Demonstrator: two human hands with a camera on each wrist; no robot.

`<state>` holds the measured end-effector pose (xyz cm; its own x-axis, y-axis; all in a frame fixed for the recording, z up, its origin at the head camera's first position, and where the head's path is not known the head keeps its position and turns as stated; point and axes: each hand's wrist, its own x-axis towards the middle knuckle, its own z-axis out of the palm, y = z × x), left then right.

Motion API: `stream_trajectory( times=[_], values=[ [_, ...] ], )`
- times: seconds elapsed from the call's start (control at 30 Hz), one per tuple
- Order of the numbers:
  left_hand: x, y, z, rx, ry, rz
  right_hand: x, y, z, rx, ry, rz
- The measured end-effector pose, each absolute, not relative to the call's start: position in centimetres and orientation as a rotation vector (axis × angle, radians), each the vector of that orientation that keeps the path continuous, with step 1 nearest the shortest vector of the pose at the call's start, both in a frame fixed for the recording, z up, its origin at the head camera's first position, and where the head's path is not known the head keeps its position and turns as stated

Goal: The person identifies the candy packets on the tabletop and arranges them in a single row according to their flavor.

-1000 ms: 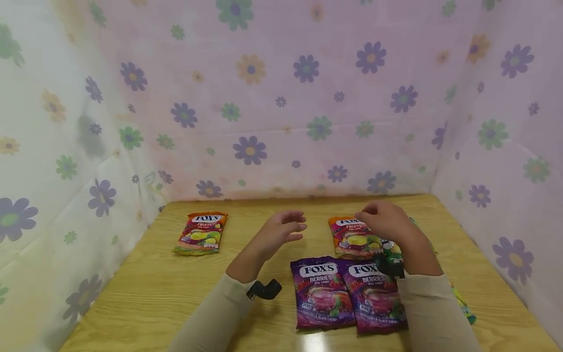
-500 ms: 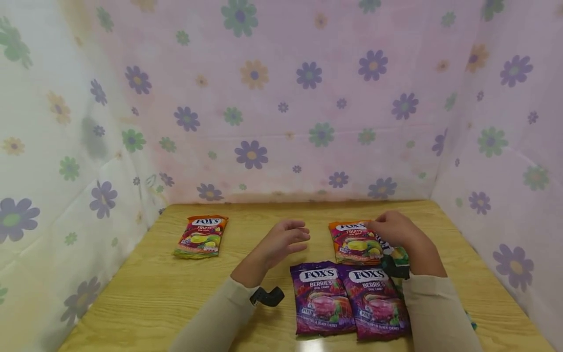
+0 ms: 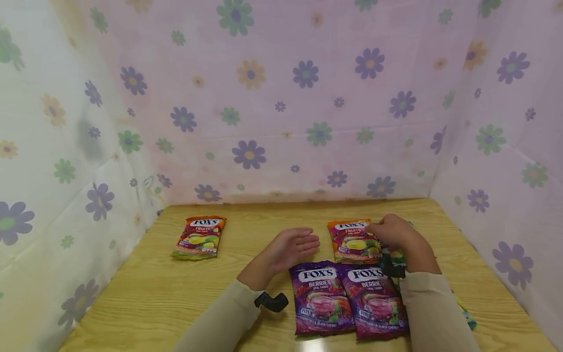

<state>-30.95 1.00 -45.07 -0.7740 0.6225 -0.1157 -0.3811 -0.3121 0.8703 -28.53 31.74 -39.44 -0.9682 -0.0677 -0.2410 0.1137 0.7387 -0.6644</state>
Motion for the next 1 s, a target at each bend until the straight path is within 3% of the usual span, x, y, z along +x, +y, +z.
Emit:
stream_trajectory(
  times=[1.0],
  values=[
    [-31.4, 1.4, -46.7, 0.297, 1.324, 2.038, -29.9, 29.9, -41.7, -0.008, 2.707, -1.074]
  ],
)
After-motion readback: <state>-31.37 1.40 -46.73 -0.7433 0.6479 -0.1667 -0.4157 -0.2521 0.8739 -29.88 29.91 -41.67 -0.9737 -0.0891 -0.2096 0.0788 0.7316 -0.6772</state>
